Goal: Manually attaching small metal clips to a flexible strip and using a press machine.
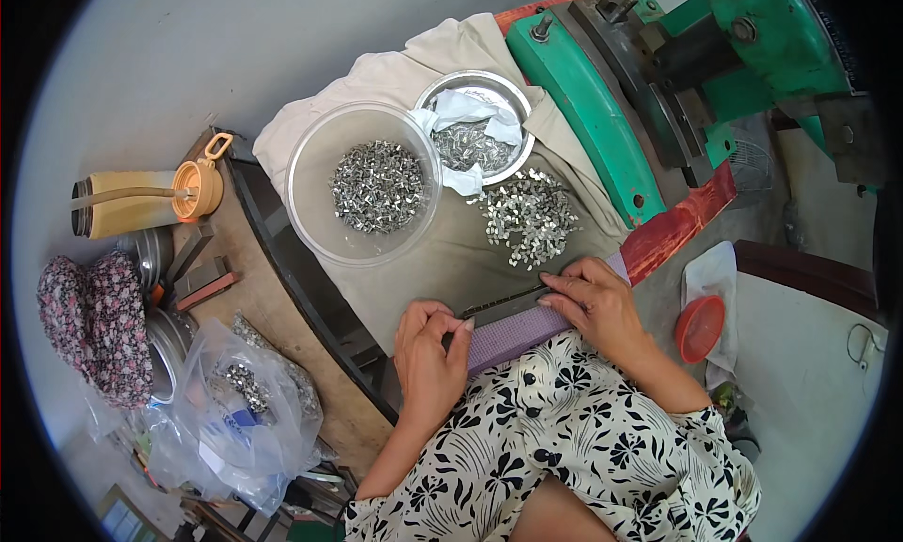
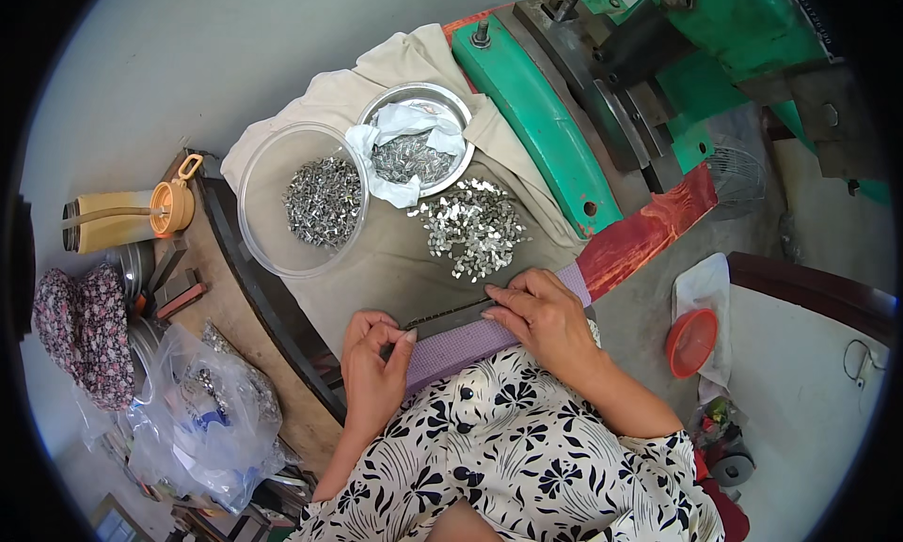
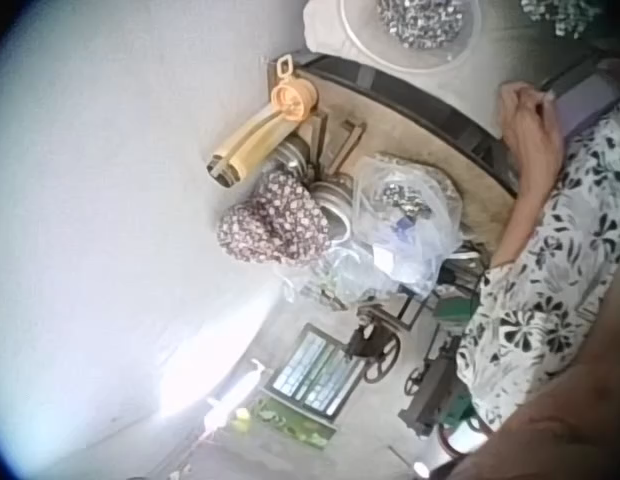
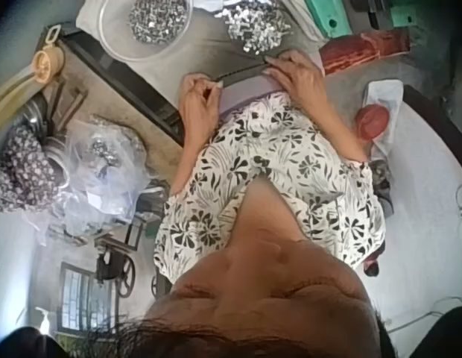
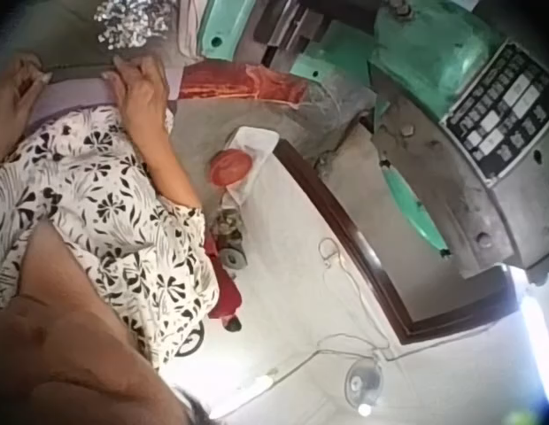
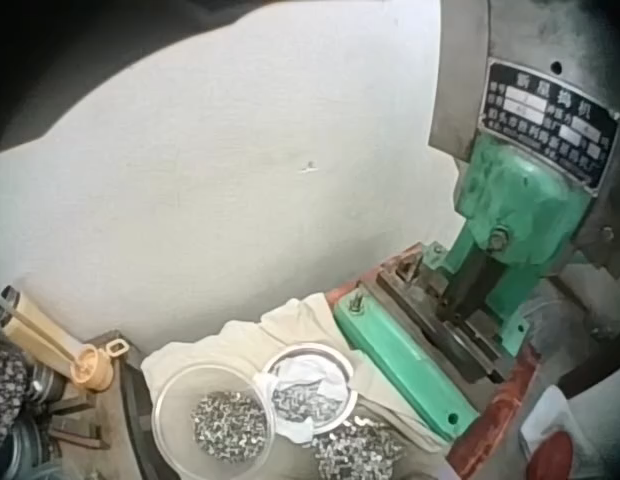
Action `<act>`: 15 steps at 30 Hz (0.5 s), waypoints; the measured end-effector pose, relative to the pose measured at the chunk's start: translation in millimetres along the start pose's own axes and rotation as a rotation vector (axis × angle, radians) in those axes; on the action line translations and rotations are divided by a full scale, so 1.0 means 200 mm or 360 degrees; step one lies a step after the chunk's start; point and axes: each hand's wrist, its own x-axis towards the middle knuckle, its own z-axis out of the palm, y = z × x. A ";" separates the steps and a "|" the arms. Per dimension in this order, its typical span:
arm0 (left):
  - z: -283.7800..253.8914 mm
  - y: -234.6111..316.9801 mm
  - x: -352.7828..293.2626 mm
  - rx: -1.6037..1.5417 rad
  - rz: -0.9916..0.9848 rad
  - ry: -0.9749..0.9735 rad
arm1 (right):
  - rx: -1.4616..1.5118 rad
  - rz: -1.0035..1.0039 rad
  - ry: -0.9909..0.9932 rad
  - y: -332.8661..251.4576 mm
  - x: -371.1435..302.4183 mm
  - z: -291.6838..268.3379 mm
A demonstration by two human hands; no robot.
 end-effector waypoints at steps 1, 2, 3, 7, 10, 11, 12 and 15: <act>0.00 0.00 0.00 -0.0003 -0.0021 -0.0013 | -0.0025 -0.0005 0.0013 0.00 0.00 0.01; 0.00 0.00 0.01 0.0001 -0.0028 -0.0013 | -0.0019 -0.0005 0.0008 0.01 0.01 0.01; 0.01 0.00 0.01 0.0019 -0.0015 -0.0005 | -0.0021 -0.0010 0.0017 0.01 0.01 0.01; 0.01 0.01 0.01 0.0099 0.0037 0.0016 | -0.0058 -0.0084 0.0079 0.00 0.01 0.02; 0.01 0.02 0.00 0.0159 0.0059 -0.0005 | -0.0037 -0.0065 0.0058 0.00 0.01 0.01; 0.01 0.02 0.00 0.0160 0.0053 -0.0003 | -0.0034 -0.0066 0.0052 0.00 0.01 0.01; 0.01 0.02 0.00 0.0160 0.0053 -0.0001 | -0.0033 -0.0065 0.0048 -0.01 0.02 0.01; 0.00 0.03 0.00 0.0169 0.0050 -0.0009 | -0.0061 -0.0057 0.0046 -0.02 0.02 0.01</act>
